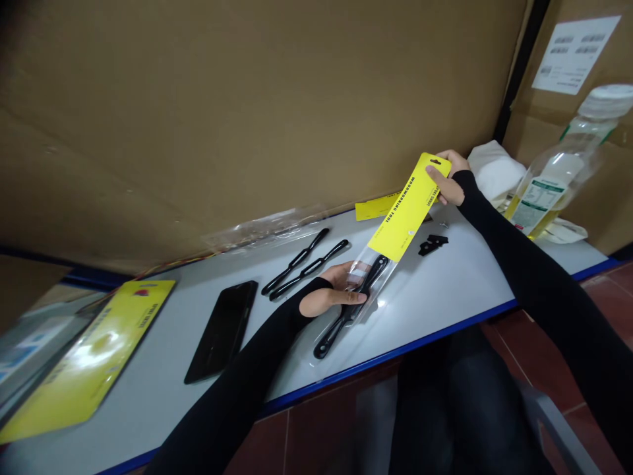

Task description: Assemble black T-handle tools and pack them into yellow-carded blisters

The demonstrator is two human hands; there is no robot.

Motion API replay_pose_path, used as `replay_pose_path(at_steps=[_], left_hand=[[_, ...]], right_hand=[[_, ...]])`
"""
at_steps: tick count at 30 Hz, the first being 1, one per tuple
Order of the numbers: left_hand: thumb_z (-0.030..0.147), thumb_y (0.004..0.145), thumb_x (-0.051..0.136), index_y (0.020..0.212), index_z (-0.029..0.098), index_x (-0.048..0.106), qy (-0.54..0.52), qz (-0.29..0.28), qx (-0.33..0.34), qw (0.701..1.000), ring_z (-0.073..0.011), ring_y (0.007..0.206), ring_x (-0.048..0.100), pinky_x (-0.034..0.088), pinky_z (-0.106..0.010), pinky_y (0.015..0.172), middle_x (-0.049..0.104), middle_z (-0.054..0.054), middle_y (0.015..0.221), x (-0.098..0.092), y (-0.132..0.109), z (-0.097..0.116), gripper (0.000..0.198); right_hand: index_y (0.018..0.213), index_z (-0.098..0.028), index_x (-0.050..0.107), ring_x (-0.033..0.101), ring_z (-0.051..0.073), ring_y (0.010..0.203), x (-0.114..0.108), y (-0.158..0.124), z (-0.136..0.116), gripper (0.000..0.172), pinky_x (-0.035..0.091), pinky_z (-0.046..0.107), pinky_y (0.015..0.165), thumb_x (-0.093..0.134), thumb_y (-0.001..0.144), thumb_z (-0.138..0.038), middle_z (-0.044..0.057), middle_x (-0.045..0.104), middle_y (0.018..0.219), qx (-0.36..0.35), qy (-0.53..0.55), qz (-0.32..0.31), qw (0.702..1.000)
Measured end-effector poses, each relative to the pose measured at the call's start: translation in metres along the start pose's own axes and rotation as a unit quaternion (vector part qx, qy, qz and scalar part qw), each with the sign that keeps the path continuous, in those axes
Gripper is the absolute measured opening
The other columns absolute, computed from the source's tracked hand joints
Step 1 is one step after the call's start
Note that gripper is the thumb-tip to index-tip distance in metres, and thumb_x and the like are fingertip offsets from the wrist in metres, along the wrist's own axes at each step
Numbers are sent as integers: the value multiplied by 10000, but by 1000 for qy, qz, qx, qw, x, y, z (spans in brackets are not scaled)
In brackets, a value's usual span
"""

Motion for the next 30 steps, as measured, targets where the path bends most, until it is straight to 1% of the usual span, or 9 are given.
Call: replay_pose_path(at_steps=[4,8,11,13,17,20,22,25,30], left_hand=[[298,662,983,1146,166,667,-3,15,22,1000,-165,790,615,504,-308,743,638,-6,896,-2,2,-6,593],[313,703,952,1238,156,681,-24,21,19,999,-178,763,651,534,-319,731,684,-25,884,-1,4,-10,620],[377,706,893,1271,144,711,-68,43,-16,997,-234,733,704,508,-312,598,761,-77,927,-3,10,-13,638],[413,693,852,1182,123,758,-101,66,-32,992,-257,727,717,499,-316,561,792,-105,947,-5,14,-13,576],[514,737,852,1044,108,785,-151,95,-34,983,-300,821,765,583,-359,707,813,-141,946,-3,15,-8,513],[542,741,889,1052,109,776,-180,85,-41,979,-320,851,783,605,-396,774,820,-165,979,2,12,-2,545],[482,693,937,1069,110,771,-185,85,-46,978,-315,819,781,607,-410,773,823,-161,981,4,11,1,555],[305,573,970,1106,111,767,-171,82,-51,980,-326,822,780,613,-426,770,826,-141,998,4,11,3,603],[126,473,791,1146,111,760,-186,78,-42,979,-380,876,783,620,-428,702,828,-143,1030,3,14,3,674]], right_hand=[[959,-307,475,504,156,373,8,-10,-11,833,345,312,268,801,546,-953,4,715,684,19,6,-40,999],[929,-299,489,472,134,360,18,-22,-18,765,306,280,264,842,592,-889,-17,696,642,20,22,-87,996],[956,-290,529,555,152,419,30,-35,-22,728,367,280,303,801,657,-895,15,740,735,11,26,-114,993],[985,-288,560,637,184,503,40,-45,-26,702,439,295,356,783,694,-887,36,760,805,0,11,-128,992],[1084,-289,630,716,235,660,59,-66,-34,628,528,337,482,781,772,-812,53,782,906,-51,-48,-148,987],[1156,-296,643,689,236,642,69,-82,-38,581,519,354,516,796,810,-737,42,784,911,-78,-93,-164,979],[1166,-297,646,662,239,613,72,-89,-39,559,497,360,513,790,826,-716,38,773,875,-82,-122,-168,975],[1126,-294,656,631,239,587,74,-97,-41,494,470,367,517,740,874,-710,32,751,814,-87,-140,-189,968],[987,-286,662,616,223,564,76,-108,-51,453,465,377,520,671,916,-733,28,727,750,-111,-151,-231,955]])
Point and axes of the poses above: each hand's wrist, its own y-axis towards the middle knuckle, its own x-axis out of the palm, z = x × y, the point moved 1 cm from there along y, towards the middle knuckle
